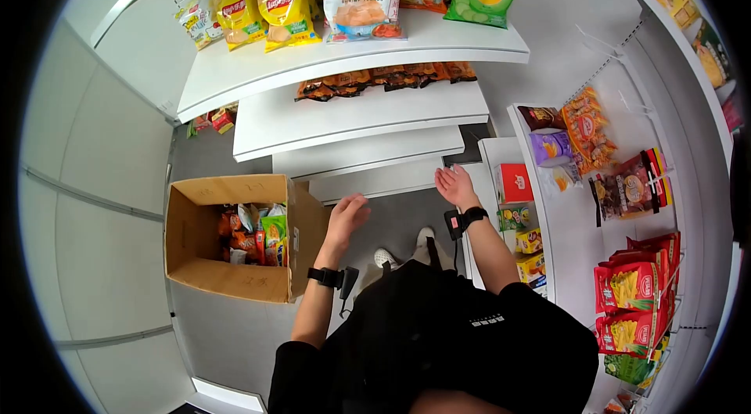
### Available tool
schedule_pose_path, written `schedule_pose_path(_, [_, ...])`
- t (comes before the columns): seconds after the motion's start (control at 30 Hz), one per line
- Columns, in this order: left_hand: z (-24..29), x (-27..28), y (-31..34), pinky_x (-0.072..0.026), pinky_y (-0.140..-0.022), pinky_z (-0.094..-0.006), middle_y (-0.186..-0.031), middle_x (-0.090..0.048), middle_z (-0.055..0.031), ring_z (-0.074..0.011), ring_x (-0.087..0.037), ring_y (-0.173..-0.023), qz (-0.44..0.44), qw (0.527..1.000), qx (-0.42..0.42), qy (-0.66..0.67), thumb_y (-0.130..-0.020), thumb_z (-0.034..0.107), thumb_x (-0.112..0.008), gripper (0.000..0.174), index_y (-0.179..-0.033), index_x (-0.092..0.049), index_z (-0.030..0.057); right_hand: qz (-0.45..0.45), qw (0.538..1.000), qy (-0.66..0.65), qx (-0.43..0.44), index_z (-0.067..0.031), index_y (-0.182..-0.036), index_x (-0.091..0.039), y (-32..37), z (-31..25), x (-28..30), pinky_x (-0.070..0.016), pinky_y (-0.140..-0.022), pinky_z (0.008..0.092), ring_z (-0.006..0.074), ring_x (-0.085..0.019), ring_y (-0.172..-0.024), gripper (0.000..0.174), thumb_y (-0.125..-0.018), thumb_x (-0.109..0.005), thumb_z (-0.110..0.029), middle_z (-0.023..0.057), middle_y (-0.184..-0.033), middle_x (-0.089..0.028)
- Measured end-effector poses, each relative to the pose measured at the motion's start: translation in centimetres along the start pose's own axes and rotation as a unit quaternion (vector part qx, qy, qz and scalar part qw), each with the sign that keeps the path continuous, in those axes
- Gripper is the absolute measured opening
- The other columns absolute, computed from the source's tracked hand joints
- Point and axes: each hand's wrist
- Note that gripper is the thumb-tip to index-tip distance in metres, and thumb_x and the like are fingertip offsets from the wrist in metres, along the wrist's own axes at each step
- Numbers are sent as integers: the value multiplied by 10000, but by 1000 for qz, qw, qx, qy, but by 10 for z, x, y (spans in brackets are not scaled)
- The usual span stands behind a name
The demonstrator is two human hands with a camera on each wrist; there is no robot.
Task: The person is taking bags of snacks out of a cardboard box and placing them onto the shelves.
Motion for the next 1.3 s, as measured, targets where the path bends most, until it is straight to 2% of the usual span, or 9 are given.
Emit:
schedule_pose_path(0.17, [-13, -18, 32, -454, -827, -322, -1082, -575, -66, -179, -567, -943, -3, 1000, -9, -10, -874, 291, -550, 405, -1177, -481, 31, 30, 999, -17, 5, 18, -1137, -414, 47, 9, 32, -472, -869, 399, 272, -531, -995, 408, -882, -509, -286, 169, -1105, -523])
schedule_pose_path(0.37, [-50, -25, 84, -455, -813, -317, -1068, -582, -55, -176, -573, -918, 44, 998, -36, 1, -876, 295, -556, 394, -1172, -500, 42, -7, 999, -23, -29, 21, -1105, -446, 92, 23, 59, -477, -864, 400, 274, -544, -978, 386, -877, -519, -282, 160, -1065, -547])
schedule_pose_path(0.57, [-107, -30, 158, -454, -812, -310, -1054, -582, -43, -163, -566, -927, 38, 999, -9, -8, -873, 319, -564, 397, -1171, -503, 63, -34, 997, -49, -54, 13, -1052, -462, 164, 59, 86, -475, -871, 397, 274, -541, -988, 324, -878, -522, -254, 158, -1061, -548])
schedule_pose_path(0.73, [-129, -16, 208, -452, -836, -329, -1061, -571, -36, -171, -565, -946, 90, 996, 7, 9, -867, 338, -566, 411, -1171, -495, 71, 2, 995, -54, -89, 29, -1124, -431, 201, 89, 109, -473, -878, 392, 270, -535, -1002, 351, -886, -492, -222, 156, -1109, -525])
schedule_pose_path(1.03, [-134, 32, 261, -452, -846, -337, -1076, -568, -49, -173, -567, -943, 155, 987, -11, 42, -864, 349, -569, 439, -1173, -484, 50, -36, 990, 8, -136, 24, -1125, -432, 205, 149, 77, -463, -886, 387, 266, -533, -1004, 355, -884, -497, -230, 161, -1104, -533])
schedule_pose_path(1.3, [-148, 128, 320, -454, -859, -349, -1106, -569, -80, -201, -563, -974, 223, 970, -12, 95, -893, 320, -516, 408, -1186, -474, 39, -79, 975, 61, -199, 23, -1116, -435, 199, 259, 15, -466, -884, 389, 273, -539, -1000, 346, -882, -500, -224, 166, -1104, -535])
Point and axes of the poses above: each hand's wrist, its own y-axis away from the middle knuckle, its own x-axis out of the back of the hand, z = x × y
